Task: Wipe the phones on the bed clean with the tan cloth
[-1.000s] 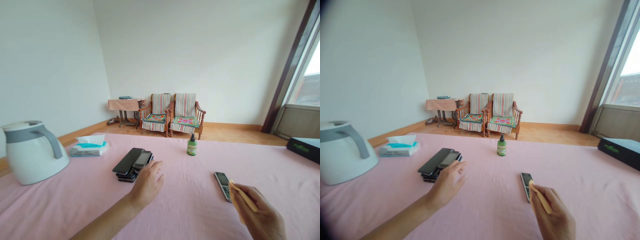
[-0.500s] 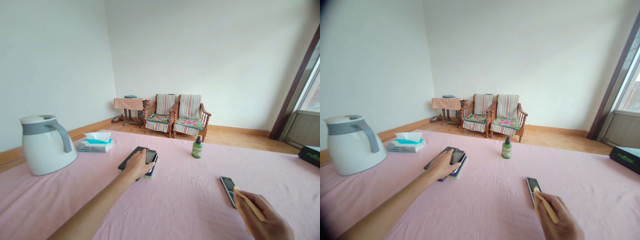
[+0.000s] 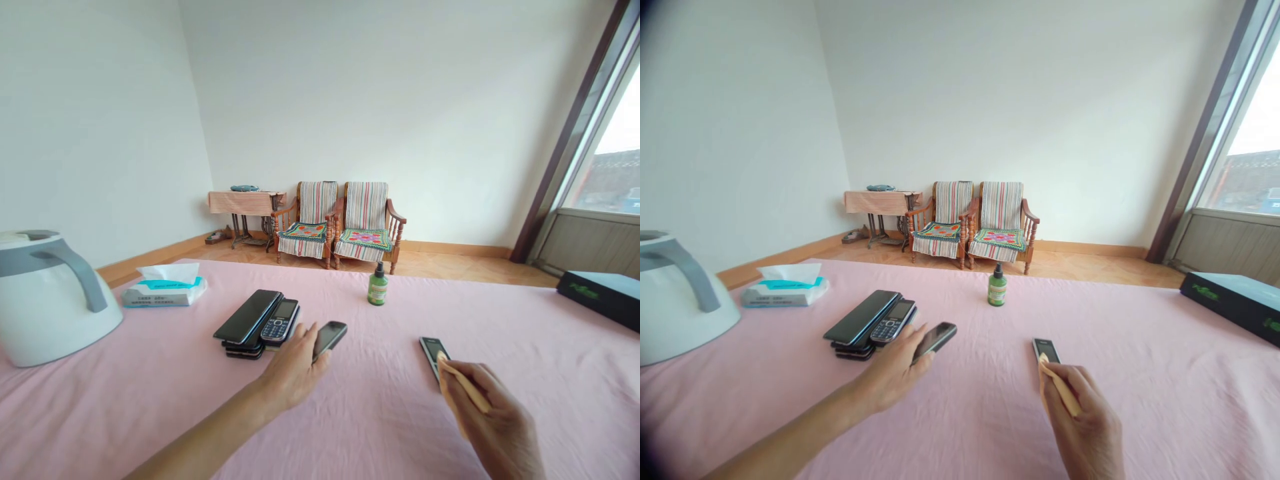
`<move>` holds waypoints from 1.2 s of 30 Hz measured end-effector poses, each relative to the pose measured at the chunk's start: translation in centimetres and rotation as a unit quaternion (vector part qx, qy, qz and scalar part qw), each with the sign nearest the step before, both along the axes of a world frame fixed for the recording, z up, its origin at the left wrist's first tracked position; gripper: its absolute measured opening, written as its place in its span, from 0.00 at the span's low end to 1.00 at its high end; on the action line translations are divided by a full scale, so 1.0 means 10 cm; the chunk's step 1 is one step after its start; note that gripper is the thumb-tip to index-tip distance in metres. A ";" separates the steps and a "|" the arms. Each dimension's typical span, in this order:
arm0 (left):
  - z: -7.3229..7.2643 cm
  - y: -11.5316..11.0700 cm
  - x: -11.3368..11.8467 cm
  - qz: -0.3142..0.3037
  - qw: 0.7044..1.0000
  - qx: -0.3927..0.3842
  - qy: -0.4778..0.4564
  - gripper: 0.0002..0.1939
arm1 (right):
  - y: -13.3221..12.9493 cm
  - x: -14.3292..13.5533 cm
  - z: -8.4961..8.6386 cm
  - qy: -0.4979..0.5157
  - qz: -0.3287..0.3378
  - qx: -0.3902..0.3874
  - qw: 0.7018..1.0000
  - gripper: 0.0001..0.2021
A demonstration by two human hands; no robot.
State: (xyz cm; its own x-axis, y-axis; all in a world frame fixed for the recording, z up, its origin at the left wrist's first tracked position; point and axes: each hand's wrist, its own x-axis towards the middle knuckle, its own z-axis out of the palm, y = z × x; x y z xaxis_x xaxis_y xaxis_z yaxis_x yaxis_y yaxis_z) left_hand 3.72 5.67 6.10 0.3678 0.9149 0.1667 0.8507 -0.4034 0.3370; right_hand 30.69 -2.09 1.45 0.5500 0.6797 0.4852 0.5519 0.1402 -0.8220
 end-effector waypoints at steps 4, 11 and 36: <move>-0.12 -0.19 0.22 -0.023 0.999 -0.033 -0.016 0.31 | 0.00 0.02 0.02 -0.011 0.010 -0.009 1.000 0.17; -0.17 -0.35 0.29 -0.039 0.986 -0.140 -0.081 0.45 | 0.00 0.01 -0.02 -0.013 0.015 -0.007 1.000 0.16; -0.32 0.11 0.05 -0.224 0.968 -0.085 -0.075 0.57 | 0.44 -0.66 0.11 -0.151 0.263 -0.102 0.947 0.08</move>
State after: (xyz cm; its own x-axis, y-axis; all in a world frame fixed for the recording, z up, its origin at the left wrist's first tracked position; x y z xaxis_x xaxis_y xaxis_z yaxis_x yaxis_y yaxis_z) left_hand 4.24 6.81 2.85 0.7180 0.6873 0.1102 0.5391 -0.6492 0.5365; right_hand 24.13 2.28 2.58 -0.0340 0.9177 0.3959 0.6639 0.3168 -0.6774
